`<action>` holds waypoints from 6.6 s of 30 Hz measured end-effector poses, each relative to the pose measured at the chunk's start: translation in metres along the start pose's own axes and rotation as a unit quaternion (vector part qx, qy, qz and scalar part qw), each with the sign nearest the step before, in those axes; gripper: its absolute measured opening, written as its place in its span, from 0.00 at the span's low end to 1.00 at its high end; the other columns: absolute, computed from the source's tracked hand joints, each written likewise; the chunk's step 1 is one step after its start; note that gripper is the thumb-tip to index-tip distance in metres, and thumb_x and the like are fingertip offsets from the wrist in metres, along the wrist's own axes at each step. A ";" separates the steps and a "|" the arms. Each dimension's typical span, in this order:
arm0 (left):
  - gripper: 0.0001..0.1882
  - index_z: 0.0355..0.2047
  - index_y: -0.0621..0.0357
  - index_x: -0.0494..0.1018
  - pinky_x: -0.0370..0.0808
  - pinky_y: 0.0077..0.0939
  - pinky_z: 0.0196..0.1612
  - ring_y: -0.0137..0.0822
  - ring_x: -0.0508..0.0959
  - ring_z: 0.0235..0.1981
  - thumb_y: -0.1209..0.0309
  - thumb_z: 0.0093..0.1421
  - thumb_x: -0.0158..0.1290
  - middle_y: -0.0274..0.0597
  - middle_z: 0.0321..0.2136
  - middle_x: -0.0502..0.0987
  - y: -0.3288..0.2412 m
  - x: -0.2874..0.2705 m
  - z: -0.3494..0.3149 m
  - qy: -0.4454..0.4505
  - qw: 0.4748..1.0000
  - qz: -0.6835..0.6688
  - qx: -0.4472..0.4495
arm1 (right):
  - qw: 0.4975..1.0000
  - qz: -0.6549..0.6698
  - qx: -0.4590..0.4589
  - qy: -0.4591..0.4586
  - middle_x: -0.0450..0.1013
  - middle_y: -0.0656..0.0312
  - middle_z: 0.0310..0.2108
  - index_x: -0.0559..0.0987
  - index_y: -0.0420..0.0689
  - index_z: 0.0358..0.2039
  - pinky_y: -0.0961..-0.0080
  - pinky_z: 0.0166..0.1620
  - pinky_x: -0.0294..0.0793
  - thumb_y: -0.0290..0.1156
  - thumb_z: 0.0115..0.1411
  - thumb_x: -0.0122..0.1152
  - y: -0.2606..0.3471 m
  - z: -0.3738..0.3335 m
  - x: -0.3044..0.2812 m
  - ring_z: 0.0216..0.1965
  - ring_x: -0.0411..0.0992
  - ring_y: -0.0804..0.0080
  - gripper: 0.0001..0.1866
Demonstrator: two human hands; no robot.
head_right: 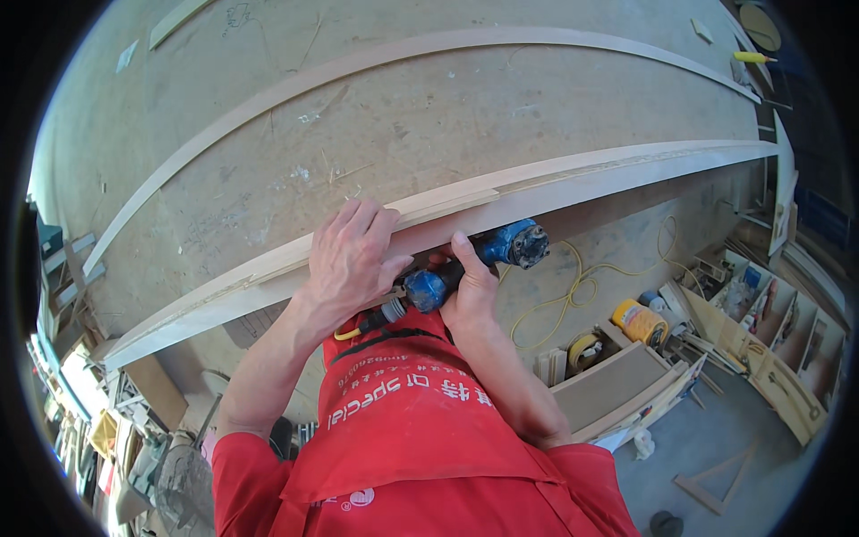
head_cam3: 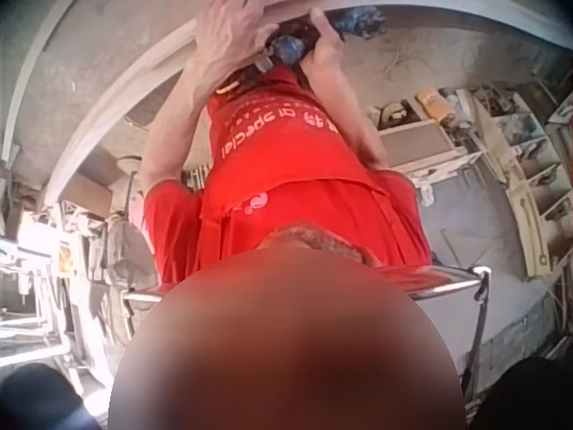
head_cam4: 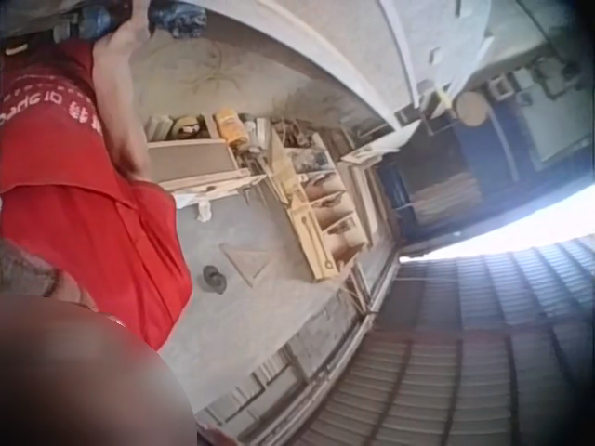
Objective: Using a nail gun to attach wooden trim pieces to a large curved wooden frame on a production floor.
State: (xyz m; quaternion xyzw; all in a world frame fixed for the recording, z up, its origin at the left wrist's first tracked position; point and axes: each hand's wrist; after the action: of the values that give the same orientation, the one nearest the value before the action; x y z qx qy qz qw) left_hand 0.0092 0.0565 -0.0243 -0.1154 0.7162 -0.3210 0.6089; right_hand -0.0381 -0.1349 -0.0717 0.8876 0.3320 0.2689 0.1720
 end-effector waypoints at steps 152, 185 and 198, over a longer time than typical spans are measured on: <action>0.11 0.32 0.53 0.74 0.70 0.39 0.46 0.40 0.81 0.36 0.68 0.51 0.64 0.39 0.32 0.77 0.009 0.024 -0.017 -0.106 0.994 0.030 -0.008 | 0.851 -0.462 0.091 0.234 0.76 0.56 0.25 0.66 0.40 0.63 0.72 0.31 0.75 0.46 0.64 0.64 0.093 -0.091 0.017 0.23 0.74 0.69 0.34; 0.17 0.32 0.56 0.76 0.78 0.43 0.34 0.45 0.82 0.35 0.57 0.55 0.67 0.43 0.31 0.79 0.009 -0.003 -0.016 -0.056 0.995 0.074 -0.045 | 0.877 -0.420 0.046 0.229 0.76 0.56 0.25 0.66 0.40 0.66 0.71 0.31 0.76 0.46 0.67 0.60 0.116 -0.092 0.001 0.23 0.75 0.69 0.33; 0.07 0.41 0.55 0.79 0.76 0.46 0.34 0.52 0.81 0.33 0.69 0.65 0.59 0.48 0.31 0.79 0.080 -0.107 -0.124 -0.155 0.977 0.058 -0.134 | 0.893 -0.387 0.043 0.226 0.75 0.57 0.23 0.68 0.39 0.65 0.72 0.28 0.75 0.49 0.64 0.64 0.096 -0.106 -0.007 0.22 0.75 0.68 0.37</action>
State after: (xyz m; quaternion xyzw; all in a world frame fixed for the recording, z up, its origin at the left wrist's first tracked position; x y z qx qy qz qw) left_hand -0.0657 0.2173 0.0195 -0.2026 0.6554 -0.1649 0.7087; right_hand -0.0576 -0.1958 0.0568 0.6107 0.6907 0.3594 0.1447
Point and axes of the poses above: each hand's wrist, its own z-axis towards the middle knuckle, its own x-axis out of the palm, y = z × x
